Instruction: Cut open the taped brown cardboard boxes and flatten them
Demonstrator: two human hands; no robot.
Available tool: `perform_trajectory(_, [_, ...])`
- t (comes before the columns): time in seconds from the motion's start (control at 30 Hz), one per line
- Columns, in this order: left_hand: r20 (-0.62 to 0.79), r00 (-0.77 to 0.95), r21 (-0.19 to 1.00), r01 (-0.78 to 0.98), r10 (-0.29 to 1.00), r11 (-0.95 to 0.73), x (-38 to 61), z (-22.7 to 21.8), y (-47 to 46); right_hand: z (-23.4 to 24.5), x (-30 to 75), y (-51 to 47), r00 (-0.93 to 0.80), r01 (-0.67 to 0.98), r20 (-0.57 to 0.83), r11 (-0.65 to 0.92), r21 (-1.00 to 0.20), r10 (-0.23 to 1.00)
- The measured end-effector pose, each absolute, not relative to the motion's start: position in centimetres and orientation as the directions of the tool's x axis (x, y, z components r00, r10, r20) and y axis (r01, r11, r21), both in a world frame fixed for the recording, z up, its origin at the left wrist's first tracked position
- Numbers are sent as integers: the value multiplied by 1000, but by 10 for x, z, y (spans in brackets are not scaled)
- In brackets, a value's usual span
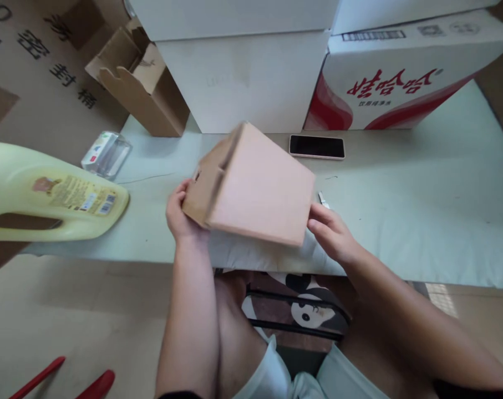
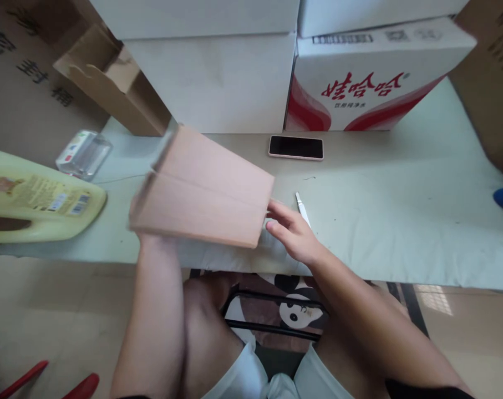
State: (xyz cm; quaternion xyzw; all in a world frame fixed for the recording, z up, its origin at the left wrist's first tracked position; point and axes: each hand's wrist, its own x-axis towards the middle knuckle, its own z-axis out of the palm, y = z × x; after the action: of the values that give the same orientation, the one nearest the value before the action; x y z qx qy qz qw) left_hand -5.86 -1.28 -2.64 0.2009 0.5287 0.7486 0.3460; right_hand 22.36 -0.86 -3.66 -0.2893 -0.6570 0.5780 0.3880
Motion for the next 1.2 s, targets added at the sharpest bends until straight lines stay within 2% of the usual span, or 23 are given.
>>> perform_trajectory(0.1, [-213,-551,902,-429,807,-55,-45,-29,-12,-40,225,-12,-483,-23,254,278,-960,838])
perform_trajectory(0.23, [-409,-428,890,-383,806,249,-34,-35,-10,-50,226,-13,-480,-51,266,276,-960,836])
perform_trajectory(0.43, [-541,-109,838,-147,834,525,-32,-40,-18,-48,226,-12,-370,-86,278,265,-960,886])
perform_trajectory(0.6, [-621,153,784,138,769,605,-25,-31,-26,-55,233,-4,-229,14,225,234,-972,947])
perform_trajectory(0.67, [-632,189,771,257,752,583,-22,-29,-27,-55,234,-2,-201,40,222,235,-971,954])
perform_trajectory(0.73, [-592,144,781,348,793,519,-21,-31,-25,-52,232,-2,-212,19,235,244,-969,949])
perform_trajectory(0.8, [-494,-5,805,376,869,460,-23,-35,-21,-47,230,-3,-270,-12,242,248,-969,932])
perform_trajectory(0.9, [-203,-374,916,254,905,310,-31,-43,-13,-39,226,-6,-400,-52,247,247,-968,883])
perform_trajectory(0.97, [17,-545,987,141,838,72,-37,-48,-9,-36,226,-7,-469,-72,252,247,-966,847])
perform_trajectory(1.03, [196,-612,980,90,766,-178,-41,-50,-8,-35,226,-8,-514,-73,244,241,-968,822])
perform_trajectory(1.1, [323,-627,936,101,709,-337,-42,-50,-9,-34,225,-9,-552,-73,229,227,-971,802])
perform_trajectory(1.2, [385,-589,913,129,711,-388,-42,-46,-14,-35,222,-10,-583,-96,238,226,-969,777])
